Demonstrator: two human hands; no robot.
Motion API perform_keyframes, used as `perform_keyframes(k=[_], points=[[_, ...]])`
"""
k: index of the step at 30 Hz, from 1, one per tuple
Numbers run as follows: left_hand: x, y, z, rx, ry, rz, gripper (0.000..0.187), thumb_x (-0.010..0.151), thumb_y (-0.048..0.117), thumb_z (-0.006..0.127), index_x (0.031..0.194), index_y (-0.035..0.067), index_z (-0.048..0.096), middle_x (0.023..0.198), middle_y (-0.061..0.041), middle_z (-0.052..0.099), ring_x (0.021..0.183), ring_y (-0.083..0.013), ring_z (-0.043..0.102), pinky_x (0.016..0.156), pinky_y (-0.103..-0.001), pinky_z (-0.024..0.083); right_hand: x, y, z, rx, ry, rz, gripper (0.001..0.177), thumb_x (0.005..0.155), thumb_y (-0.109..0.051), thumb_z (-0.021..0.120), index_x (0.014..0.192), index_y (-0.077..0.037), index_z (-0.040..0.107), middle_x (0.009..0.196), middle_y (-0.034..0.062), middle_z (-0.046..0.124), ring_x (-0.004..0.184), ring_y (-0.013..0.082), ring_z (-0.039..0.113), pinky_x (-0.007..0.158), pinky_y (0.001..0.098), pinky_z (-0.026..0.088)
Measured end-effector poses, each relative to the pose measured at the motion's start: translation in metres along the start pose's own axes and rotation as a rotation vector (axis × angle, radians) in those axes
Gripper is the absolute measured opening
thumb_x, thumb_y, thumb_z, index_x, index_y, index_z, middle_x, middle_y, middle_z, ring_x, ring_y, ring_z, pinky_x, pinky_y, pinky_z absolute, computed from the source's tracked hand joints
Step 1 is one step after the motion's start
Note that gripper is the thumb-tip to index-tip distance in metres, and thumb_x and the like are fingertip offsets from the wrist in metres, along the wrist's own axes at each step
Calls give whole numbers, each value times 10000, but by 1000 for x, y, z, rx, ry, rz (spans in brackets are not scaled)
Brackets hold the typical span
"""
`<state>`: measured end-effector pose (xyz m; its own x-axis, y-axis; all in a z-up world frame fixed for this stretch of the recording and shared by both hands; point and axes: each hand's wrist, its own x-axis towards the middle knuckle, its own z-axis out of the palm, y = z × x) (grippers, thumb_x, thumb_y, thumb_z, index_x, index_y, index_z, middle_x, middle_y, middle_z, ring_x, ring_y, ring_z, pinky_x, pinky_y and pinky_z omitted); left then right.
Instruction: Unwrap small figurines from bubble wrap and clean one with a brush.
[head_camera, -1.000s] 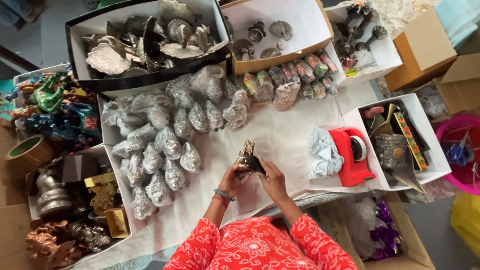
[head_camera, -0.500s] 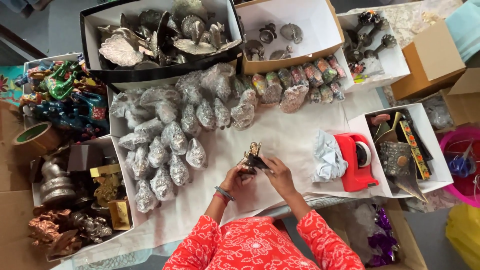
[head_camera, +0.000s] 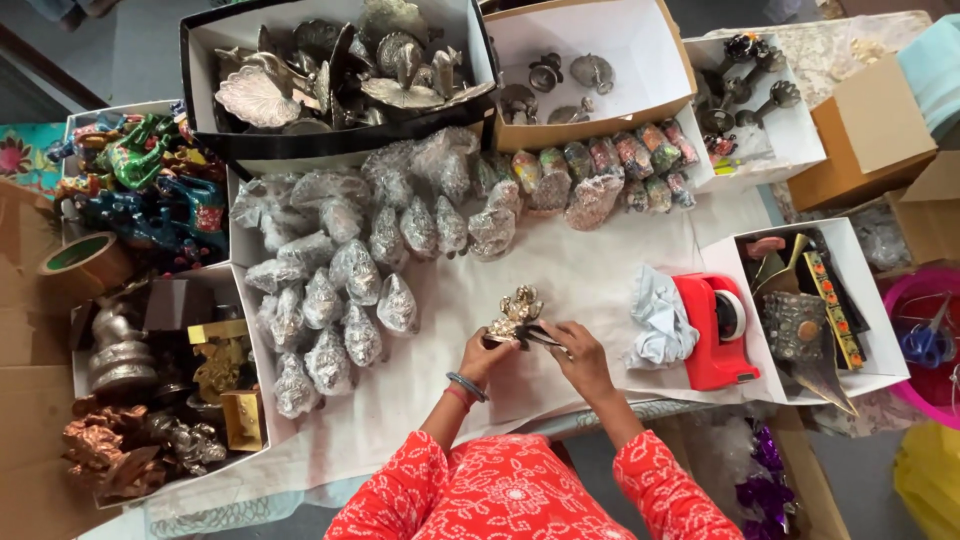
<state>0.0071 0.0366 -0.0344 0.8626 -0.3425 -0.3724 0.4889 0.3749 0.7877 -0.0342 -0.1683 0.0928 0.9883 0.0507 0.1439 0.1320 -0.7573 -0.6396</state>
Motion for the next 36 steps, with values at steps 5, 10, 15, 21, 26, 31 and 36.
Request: perform_keyframes(k=[5, 10, 15, 21, 26, 31, 36], points=[[2, -3, -2, -16, 21, -68, 426, 837, 109, 840, 1183, -11, 623, 1067, -61, 713, 941, -116, 682, 841, -254, 566, 7, -18, 15, -46, 105, -35, 549, 753, -13, 774, 1263, -208, 720, 1043, 71, 677, 927, 270, 675, 773, 379, 570], [-2, 6, -10, -260, -38, -118, 398, 872, 178, 775, 1215, 27, 640, 1075, -70, 734, 964, -148, 721, 812, -252, 565, 5, -37, 8, 95, 57, -26, 506, 808, -16, 772, 1287, -162, 700, 1093, 72, 691, 859, 248, 691, 687, 328, 584], [-8, -1, -19, -770, -225, -173, 389, 976, 335, 718, 1239, 64, 621, 1085, -69, 716, 956, -194, 697, 919, -346, 605, -21, -18, 5, 173, 17, 148, 517, 818, -100, 789, 1323, -133, 685, 1089, 60, 698, 789, 166, 701, 602, 282, 592], [-40, 100, 50, -658, -337, -87, 574, 855, 223, 693, 1390, 116, 516, 1277, -70, 662, 1118, -192, 693, 883, -374, 608, -10, -34, 10, 809, 158, 499, 469, 926, -178, 708, 1363, -23, 635, 975, 20, 708, 749, 108, 651, 552, 252, 543], [-18, 70, 54, -456, -254, -35, 646, 861, 20, 669, 1451, 83, 413, 1343, -126, 626, 1188, -263, 666, 998, -416, 586, 6, -30, -22, 581, 192, 359, 436, 926, -167, 729, 1329, -8, 671, 931, 44, 667, 773, 85, 624, 606, 249, 548], [-16, 58, 81, -419, -126, 33, 660, 810, -49, 641, 1403, 122, 408, 1304, -154, 636, 1155, -301, 668, 972, -437, 604, -1, -25, -40, 472, 138, 238, 425, 875, -151, 748, 1266, 4, 692, 874, 76, 703, 683, 106, 622, 614, 263, 527], [-21, 58, 112, -326, -38, 166, 600, 819, -92, 681, 1348, 76, 453, 1284, -97, 650, 1173, -244, 670, 988, -405, 605, 32, -19, -67, 385, -5, 468, 310, 893, -197, 770, 1132, 1, 773, 732, 151, 720, 599, 176, 634, 584, 318, 507]])
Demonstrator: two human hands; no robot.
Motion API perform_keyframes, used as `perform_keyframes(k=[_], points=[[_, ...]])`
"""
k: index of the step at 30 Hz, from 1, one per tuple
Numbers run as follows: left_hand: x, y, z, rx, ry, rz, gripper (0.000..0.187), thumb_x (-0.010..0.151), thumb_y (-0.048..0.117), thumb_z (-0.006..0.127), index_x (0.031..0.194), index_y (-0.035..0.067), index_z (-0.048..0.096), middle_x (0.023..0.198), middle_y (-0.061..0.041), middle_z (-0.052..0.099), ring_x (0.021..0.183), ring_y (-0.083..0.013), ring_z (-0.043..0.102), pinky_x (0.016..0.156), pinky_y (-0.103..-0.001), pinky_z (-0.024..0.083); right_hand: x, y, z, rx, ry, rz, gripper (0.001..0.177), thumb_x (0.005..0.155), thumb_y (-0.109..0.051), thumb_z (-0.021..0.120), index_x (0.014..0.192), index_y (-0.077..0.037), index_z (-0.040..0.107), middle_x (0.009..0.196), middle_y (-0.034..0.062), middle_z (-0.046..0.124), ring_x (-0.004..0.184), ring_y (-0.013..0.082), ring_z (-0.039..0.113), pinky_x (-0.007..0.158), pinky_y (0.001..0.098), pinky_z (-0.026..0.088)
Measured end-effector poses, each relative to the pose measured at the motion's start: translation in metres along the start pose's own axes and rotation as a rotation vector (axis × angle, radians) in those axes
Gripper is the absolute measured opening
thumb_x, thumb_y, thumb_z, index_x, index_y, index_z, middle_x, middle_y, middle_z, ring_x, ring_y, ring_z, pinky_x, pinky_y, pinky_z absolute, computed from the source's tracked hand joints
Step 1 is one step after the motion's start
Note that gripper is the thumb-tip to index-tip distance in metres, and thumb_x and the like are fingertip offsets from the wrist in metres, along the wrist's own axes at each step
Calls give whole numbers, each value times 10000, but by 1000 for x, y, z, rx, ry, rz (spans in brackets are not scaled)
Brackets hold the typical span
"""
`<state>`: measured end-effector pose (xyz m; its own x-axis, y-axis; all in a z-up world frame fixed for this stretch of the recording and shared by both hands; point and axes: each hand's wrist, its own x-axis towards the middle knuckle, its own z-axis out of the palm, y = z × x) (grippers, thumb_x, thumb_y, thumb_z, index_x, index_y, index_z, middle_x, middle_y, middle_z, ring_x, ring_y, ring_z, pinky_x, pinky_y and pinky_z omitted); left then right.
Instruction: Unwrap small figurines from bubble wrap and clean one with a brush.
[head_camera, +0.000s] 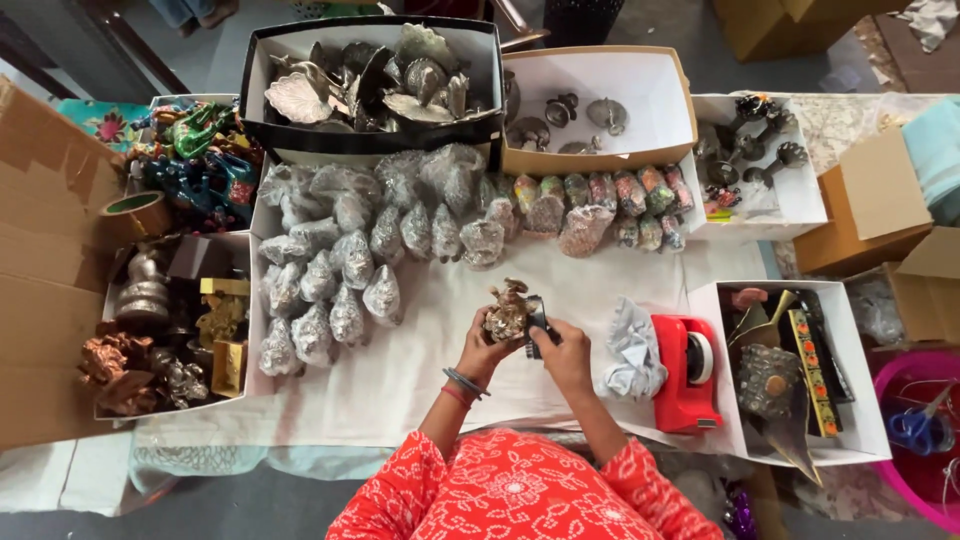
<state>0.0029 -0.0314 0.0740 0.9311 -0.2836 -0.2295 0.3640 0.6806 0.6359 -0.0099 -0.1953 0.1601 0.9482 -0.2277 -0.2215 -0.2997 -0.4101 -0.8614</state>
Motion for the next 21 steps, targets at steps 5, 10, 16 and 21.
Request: perform_keyframes(k=[5, 10, 16, 21], points=[[11, -21, 20, 156, 120, 205, 648, 796, -113, 755, 1359, 63, 487, 1246, -97, 658, 1133, -198, 661, 942, -359, 598, -14, 6, -17, -110, 79, -324, 368, 843, -172, 782, 1152, 19, 727, 765, 146, 710, 609, 166, 662, 569, 320, 531], [3, -32, 41, 148, 144, 246, 630, 790, -114, 771, 1339, 48, 507, 1240, -105, 670, 1137, -198, 667, 962, -357, 600, 29, 49, -30, -77, 110, -437, 366, 834, -183, 794, 1134, 19, 742, 737, 113, 689, 607, 152, 633, 570, 317, 515], [-10, -34, 54, 66, 117, 153, 621, 753, -134, 768, 1302, -3, 509, 1230, -130, 674, 1121, -250, 697, 976, -426, 616, 76, 76, -65, 119, -190, -78, 349, 933, -268, 743, 1217, -67, 767, 692, 22, 626, 575, 81, 527, 489, 272, 443], [-2, -40, 48, 97, 123, 173, 629, 751, -103, 718, 1335, 5, 508, 1227, -135, 686, 1093, -258, 717, 942, -410, 631, 40, 51, -77, 118, 28, -73, 375, 900, -237, 757, 1231, -61, 747, 759, 103, 699, 575, 158, 586, 514, 324, 478]])
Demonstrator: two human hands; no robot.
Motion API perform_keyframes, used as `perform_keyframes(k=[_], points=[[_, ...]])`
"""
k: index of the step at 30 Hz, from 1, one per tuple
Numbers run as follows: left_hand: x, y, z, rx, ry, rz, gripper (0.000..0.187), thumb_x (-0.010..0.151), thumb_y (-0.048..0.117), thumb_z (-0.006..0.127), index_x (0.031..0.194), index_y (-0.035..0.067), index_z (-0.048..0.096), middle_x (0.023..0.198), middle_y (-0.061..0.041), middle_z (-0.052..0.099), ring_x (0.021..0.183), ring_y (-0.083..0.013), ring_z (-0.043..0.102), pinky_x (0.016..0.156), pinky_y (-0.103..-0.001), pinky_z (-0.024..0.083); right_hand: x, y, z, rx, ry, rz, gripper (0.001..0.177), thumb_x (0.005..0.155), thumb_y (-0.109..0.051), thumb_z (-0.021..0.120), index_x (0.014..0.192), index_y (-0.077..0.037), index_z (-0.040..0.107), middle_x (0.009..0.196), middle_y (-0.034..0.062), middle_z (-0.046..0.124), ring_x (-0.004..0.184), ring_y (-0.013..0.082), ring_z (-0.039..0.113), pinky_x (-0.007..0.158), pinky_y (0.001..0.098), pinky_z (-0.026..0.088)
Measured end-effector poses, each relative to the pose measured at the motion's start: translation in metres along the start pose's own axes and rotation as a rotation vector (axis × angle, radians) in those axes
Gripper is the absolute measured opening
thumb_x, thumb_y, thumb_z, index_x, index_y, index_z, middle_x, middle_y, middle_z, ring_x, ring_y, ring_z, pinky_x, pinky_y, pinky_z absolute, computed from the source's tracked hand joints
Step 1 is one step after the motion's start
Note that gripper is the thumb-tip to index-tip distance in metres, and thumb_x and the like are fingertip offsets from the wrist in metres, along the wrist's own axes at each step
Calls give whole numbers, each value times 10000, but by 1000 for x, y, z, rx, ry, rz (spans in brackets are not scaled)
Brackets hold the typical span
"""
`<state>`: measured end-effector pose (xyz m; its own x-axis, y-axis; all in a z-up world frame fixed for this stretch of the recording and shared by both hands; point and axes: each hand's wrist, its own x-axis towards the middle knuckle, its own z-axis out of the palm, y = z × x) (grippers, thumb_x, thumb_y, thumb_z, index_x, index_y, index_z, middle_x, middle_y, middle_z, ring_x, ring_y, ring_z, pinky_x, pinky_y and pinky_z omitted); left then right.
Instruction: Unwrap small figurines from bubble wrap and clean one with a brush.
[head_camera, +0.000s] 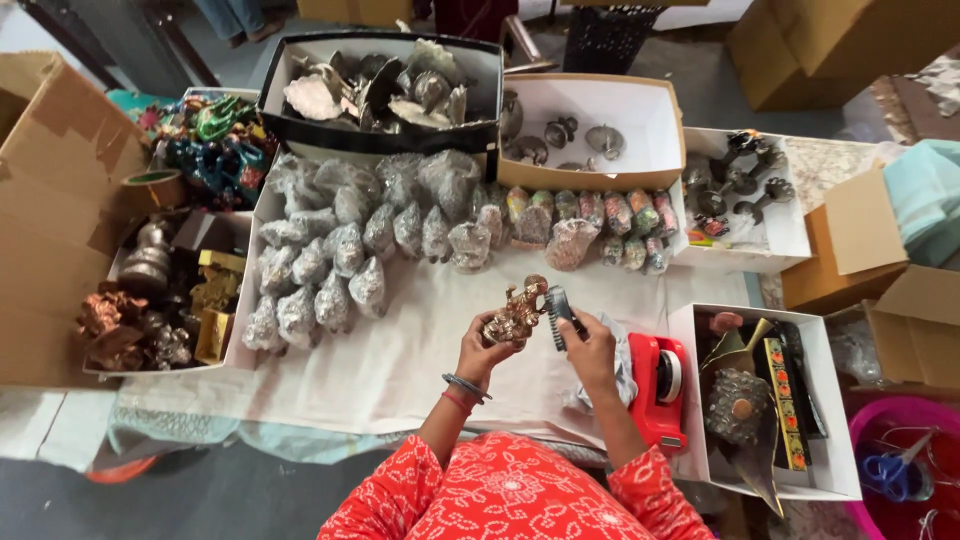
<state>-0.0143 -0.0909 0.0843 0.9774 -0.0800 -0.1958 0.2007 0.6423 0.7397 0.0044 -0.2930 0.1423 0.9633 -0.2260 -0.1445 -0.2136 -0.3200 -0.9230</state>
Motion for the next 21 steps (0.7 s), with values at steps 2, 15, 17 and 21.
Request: perform_keyframes(k=[2, 15, 17, 21], points=[[3, -2, -2, 45, -3, 38, 623, 764, -113, 738, 1331, -9, 501, 1213, -134, 684, 1083, -246, 715, 931, -397, 629, 2, -1, 6, -115, 108, -258, 352, 887, -214, 767, 1187, -33, 742, 845, 128, 715, 680, 211, 646, 610, 347, 521], [2, 42, -38, 854, 305, 384, 425, 803, 49, 799, 1189, 68, 620, 966, -92, 773, 855, -177, 754, 742, -315, 587, -62, -13, 62, -457, 48, -485, 381, 856, -210, 779, 1177, -22, 695, 1008, 139, 695, 849, 337, 699, 755, 417, 560], [2, 44, -49, 930, 300, 291, 413, 818, 71, 797, 1192, 85, 621, 923, -112, 766, 814, -225, 745, 722, -341, 575, -60, -24, 61, -450, 86, -481, 394, 857, -187, 776, 1207, -27, 693, 1036, 133, 696, 881, 337, 691, 772, 414, 552], [12, 31, -79, 1064, 214, 165, 434, 788, 73, 778, 1191, 124, 625, 909, -129, 769, 857, -306, 757, 748, -384, 579, -46, -21, 66, -514, 113, -582, 397, 839, -133, 769, 1225, -66, 704, 1087, 92, 704, 989, 320, 649, 851, 415, 528]])
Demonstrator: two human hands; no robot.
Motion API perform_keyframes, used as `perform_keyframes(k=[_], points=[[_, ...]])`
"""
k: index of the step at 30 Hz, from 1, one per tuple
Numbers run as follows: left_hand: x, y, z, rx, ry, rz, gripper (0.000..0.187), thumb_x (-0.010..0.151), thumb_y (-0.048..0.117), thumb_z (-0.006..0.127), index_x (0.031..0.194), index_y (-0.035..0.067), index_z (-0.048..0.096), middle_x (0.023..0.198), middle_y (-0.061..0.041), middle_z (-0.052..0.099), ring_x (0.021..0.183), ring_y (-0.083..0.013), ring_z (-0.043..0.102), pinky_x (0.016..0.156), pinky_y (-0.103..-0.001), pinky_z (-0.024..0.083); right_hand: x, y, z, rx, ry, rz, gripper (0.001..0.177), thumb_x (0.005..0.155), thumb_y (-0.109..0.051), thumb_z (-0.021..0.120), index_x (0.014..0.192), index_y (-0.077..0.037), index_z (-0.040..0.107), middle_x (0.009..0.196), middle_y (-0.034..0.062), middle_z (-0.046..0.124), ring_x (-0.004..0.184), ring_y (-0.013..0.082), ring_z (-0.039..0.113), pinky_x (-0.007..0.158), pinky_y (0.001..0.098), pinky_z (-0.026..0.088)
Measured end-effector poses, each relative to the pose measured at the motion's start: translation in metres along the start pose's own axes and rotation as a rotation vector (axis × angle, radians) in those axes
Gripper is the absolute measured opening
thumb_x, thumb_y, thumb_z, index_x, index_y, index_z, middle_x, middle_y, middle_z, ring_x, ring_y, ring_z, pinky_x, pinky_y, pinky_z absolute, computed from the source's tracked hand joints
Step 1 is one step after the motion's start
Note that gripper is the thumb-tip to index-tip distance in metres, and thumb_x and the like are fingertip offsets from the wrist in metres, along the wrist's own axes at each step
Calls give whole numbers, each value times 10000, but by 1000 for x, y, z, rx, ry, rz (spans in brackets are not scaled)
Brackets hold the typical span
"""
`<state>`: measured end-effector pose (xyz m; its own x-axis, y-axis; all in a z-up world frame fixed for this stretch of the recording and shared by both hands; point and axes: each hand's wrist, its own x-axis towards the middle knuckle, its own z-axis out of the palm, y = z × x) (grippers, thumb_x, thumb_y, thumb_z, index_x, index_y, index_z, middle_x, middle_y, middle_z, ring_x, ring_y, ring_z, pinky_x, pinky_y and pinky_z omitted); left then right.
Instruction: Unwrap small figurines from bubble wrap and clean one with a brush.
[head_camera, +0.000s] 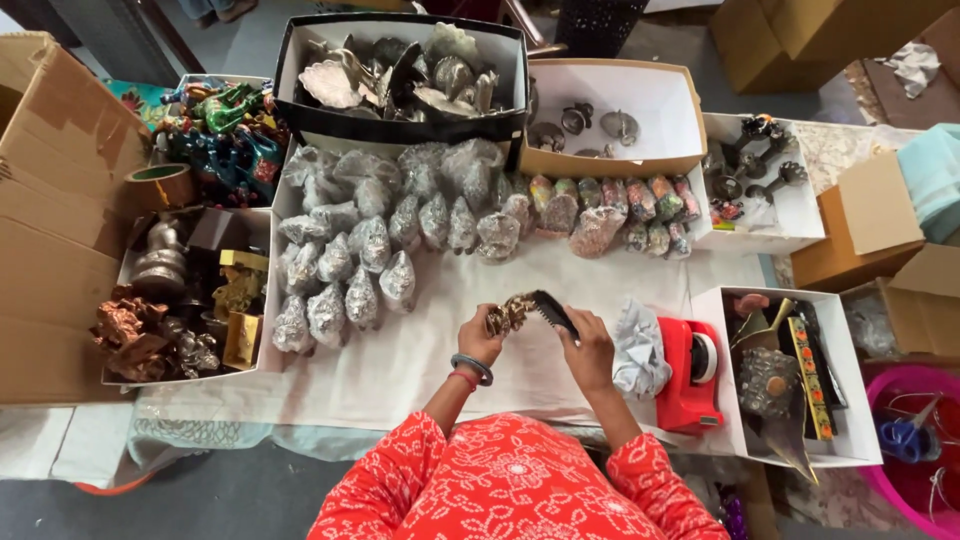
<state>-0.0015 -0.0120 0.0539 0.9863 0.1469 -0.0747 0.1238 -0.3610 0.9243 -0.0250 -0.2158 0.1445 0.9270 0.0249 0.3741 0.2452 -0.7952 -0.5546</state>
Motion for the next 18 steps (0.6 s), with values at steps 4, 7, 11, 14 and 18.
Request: perform_keyframes(k=[4, 7, 11, 14, 18], points=[[4, -20, 1, 69, -77, 52, 488, 758, 52, 782, 1207, 139, 610, 952, -146, 762, 913, -346, 733, 776, -427, 570, 3, 12, 13, -44, -103, -64, 431, 816, -112, 761, 1244, -127, 720, 1107, 54, 697, 1008, 283, 625, 852, 397, 531], [5, -26, 1, 128, -108, 88, 594, 745, -11, 738, 1293, 172, 598, 967, -174, 752, 934, -396, 705, 801, -464, 560, 8, 19, 25, -91, -164, -146, 411, 801, -92, 750, 1206, -155, 722, 1127, 17, 692, 1022, 260, 626, 853, 383, 541], [7, -44, 2, 205, -180, 35, 941, 756, -72, 620, 1586, 205, 273, 937, -201, 725, 884, -433, 680, 791, -506, 526, 17, 13, 38, -172, -287, -180, 408, 827, -92, 744, 1227, -169, 726, 1100, -5, 685, 1003, 249, 630, 829, 376, 545], [8, -47, -1, 181, -171, 41, 1045, 743, -90, 600, 1640, 191, 144, 940, -214, 715, 887, -436, 676, 788, -505, 523, 18, 18, 38, -131, -308, -190, 423, 814, -111, 752, 1232, -170, 726, 1086, -1, 679, 995, 247, 634, 821, 380, 547], [7, -33, -9, 223, -242, -26, 1016, 760, -97, 571, 1647, 214, 187, 902, -220, 703, 872, -417, 681, 800, -498, 513, 6, 52, 38, -114, -352, -116, 402, 806, -169, 778, 1205, -187, 729, 1074, -7, 686, 990, 238, 641, 820, 383, 548]])
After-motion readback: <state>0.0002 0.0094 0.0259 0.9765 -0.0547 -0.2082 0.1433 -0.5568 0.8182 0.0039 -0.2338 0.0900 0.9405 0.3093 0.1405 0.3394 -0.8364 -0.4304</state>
